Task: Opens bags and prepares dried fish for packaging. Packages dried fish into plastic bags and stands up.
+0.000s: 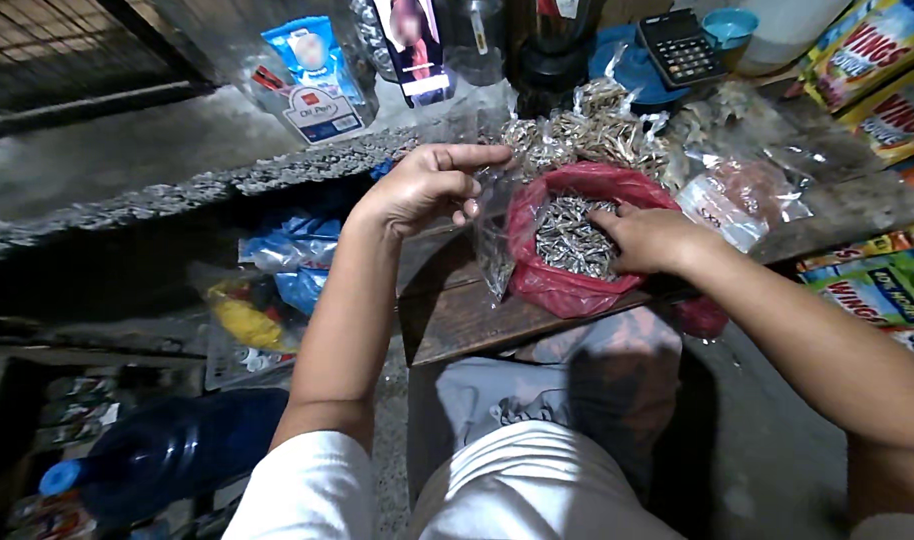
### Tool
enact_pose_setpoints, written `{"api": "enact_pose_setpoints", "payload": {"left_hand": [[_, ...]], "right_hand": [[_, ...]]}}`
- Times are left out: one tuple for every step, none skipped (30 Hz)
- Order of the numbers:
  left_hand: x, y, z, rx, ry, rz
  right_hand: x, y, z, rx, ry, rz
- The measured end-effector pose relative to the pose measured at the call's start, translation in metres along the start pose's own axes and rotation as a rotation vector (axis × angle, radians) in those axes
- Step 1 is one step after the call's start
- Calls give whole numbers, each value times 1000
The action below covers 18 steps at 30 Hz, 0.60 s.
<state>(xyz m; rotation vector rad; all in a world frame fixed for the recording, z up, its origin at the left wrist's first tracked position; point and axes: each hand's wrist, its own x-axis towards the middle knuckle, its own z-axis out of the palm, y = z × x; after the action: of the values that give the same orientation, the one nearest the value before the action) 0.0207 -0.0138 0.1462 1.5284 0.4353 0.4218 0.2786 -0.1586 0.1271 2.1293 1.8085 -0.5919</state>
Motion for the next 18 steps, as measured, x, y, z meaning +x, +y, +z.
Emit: {"api": "enact_pose_setpoints", "payload": {"left_hand": [[-1, -1, 0, 1, -4, -1], [-2, -3, -1, 1, -3, -3], [-3, -5, -1, -2, -3, 0], [-3, -7, -1, -7, -8, 2], [-4, -8, -2, -14, -11, 1], [-5, -10, -3, -22, -11, -2], [-6, -10, -3, -30, -9, -5], [-8, -10, -3, -34, -2, -7], [-9, -10, -3, -35, 7, -12], [-10, -11, -3, -39, 10, -16], [-11, -12, -3, -48, 11, -17], [-12, -13, -3, -59, 13, -16], [-12, -13, -4, -64, 13, -16], [-13, -14, -3, -64, 12, -14], [-14, -14, -3, -63, 14, -12], [-15, -13, -3, -60, 15, -12], [-16, -13, -3, -58, 17, -12], [-17, -14, -3, -59, 18, -12]], "right_hand": [[3, 3, 0, 24, 28, -12], [6, 6, 0, 48, 52, -27], [9, 9, -2, 70, 73, -48], [13, 11, -4, 92, 101, -75], [16, 11, -8, 112, 120, -99], [19, 11, -11, 134, 136, -124], [20, 8, -15, 157, 151, -148], [22, 5, -18, 168, 163, -169], [24, 0, -20, 162, 167, -178], [25, -7, -22, 140, 153, -169], [26, -15, -21, 109, 145, -160], [27, -24, -21, 76, 132, -151], [28, -34, -20, 35, 110, -146], [30, -44, -19, -16, 79, -147], [32, -53, -18, -66, 48, -160], [34, -61, -17, -110, 12, -176], [35, -69, -16, -146, -26, -186], [36, -75, -15, -177, -61, -193]]}}
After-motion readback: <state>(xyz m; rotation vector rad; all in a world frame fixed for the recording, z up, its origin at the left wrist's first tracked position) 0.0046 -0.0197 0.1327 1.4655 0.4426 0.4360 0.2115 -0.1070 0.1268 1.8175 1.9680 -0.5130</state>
